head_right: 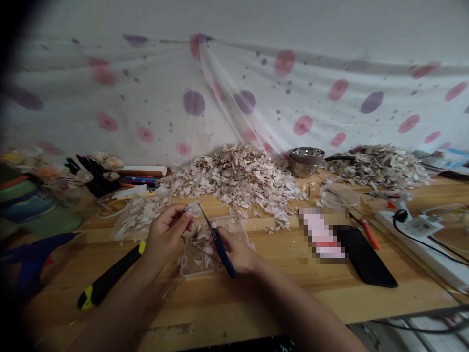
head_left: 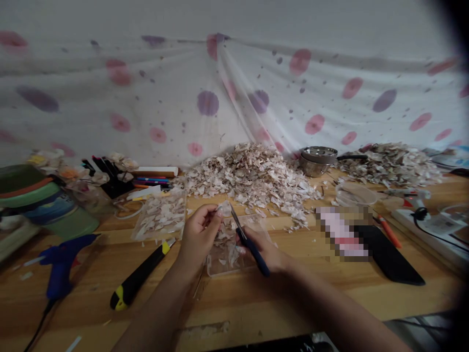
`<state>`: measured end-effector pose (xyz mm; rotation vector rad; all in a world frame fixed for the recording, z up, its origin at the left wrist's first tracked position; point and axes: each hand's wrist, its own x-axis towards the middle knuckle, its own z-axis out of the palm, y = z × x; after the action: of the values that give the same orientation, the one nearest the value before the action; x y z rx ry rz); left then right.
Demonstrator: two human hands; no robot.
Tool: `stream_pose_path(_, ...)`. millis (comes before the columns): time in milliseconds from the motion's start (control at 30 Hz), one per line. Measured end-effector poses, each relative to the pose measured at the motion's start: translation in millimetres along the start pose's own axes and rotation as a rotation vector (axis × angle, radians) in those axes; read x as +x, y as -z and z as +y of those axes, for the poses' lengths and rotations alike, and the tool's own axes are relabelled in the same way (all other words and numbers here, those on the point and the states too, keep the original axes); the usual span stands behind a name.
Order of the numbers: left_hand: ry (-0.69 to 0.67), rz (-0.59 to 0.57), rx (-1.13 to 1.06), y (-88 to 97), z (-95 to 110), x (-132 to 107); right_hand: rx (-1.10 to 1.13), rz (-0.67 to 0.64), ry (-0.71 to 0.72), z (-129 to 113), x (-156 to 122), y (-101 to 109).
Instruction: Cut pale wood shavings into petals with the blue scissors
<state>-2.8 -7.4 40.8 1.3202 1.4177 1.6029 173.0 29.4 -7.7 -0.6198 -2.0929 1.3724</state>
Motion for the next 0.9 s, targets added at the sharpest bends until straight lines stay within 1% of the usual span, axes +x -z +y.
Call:
stream_pose_path(233,-0.016,-0.074,0.094,0.4,-9.7,-0.1,-0.04,0.003,0.016,3.7,0.8,5.2)
stream_pose_path(367,-0.023,-0.086,0.108,-0.6,-11.4,0.1,-0.056,0.012,0.027,3.1,1.3,7.1)
stream_pose_path(567,-0.032,-0.097,0.114,-0.6,-8.6,-0.7,-0.05,0.022,0.029,5.1,1.1,7.6)
stream_pose_path(733,-0.046,-0.094,0.108,-0.1,-9.7,-0.4,-0.046,-0.005,0.024,4.2,1.3,8.0)
stream_pose_path(900,-0.03,-0.114,0.109,0.0,-12.0,0.7,-0.047,-0.011,0.015,3.3,1.4,9.6)
